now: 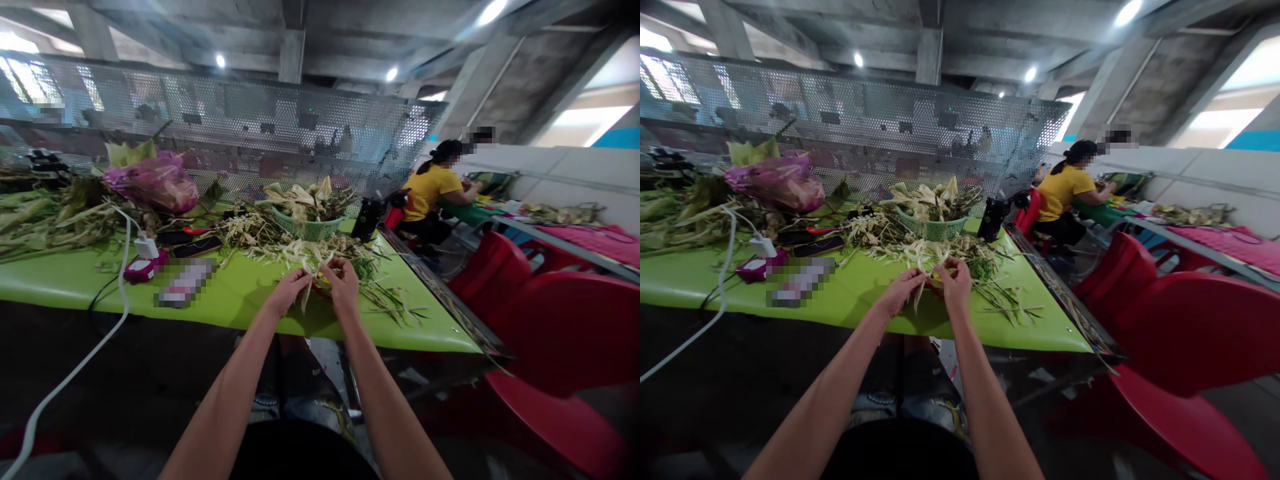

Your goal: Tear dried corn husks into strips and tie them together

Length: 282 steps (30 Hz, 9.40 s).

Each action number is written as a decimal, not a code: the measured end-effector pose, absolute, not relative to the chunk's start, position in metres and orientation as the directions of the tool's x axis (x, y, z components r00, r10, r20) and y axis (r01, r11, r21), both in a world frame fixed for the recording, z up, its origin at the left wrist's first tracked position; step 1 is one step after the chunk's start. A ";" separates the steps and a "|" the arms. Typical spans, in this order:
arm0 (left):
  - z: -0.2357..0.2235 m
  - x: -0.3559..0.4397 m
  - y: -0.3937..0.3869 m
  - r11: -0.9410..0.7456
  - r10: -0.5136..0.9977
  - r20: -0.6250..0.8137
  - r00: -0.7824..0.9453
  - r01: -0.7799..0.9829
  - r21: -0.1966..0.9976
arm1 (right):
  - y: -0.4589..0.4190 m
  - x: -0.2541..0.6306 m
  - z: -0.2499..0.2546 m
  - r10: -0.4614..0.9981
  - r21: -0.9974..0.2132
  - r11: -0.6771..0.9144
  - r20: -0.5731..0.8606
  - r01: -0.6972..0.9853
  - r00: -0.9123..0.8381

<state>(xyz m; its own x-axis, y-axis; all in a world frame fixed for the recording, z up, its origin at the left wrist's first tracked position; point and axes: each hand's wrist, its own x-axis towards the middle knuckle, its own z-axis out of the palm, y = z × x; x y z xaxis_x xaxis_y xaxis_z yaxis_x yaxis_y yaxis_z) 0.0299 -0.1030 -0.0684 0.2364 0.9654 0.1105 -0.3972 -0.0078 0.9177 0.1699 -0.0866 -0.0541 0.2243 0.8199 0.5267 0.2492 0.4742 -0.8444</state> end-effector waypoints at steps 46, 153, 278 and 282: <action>-0.058 0.029 -0.107 0.007 0.983 0.112 0.147 -0.636 0.772 | -0.095 0.161 -0.048 0.884 -0.855 0.463 0.464 0.234 -0.053; -0.064 0.027 -0.102 -0.051 0.998 0.058 -0.007 -0.603 0.796 | -0.091 0.165 -0.056 0.925 -0.923 0.375 0.367 0.083 -0.098; -0.074 0.026 -0.096 -0.146 0.986 0.169 0.007 -0.476 0.867 | -0.113 0.155 -0.047 0.738 -0.677 0.631 0.674 0.380 -0.025; -0.070 0.025 -0.101 -0.109 0.988 0.153 0.036 -0.550 0.828 | -0.109 0.155 -0.054 0.807 -0.774 0.558 0.590 0.300 0.021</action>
<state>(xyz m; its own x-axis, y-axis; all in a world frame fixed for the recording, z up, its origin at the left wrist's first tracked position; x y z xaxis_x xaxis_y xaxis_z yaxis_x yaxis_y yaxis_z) 0.0252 -0.1013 -0.0698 0.0356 0.9875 0.1535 -0.5496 -0.1089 0.8283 0.1553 -0.1095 -0.0544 0.0206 0.8074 0.5896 0.3004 0.5575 -0.7739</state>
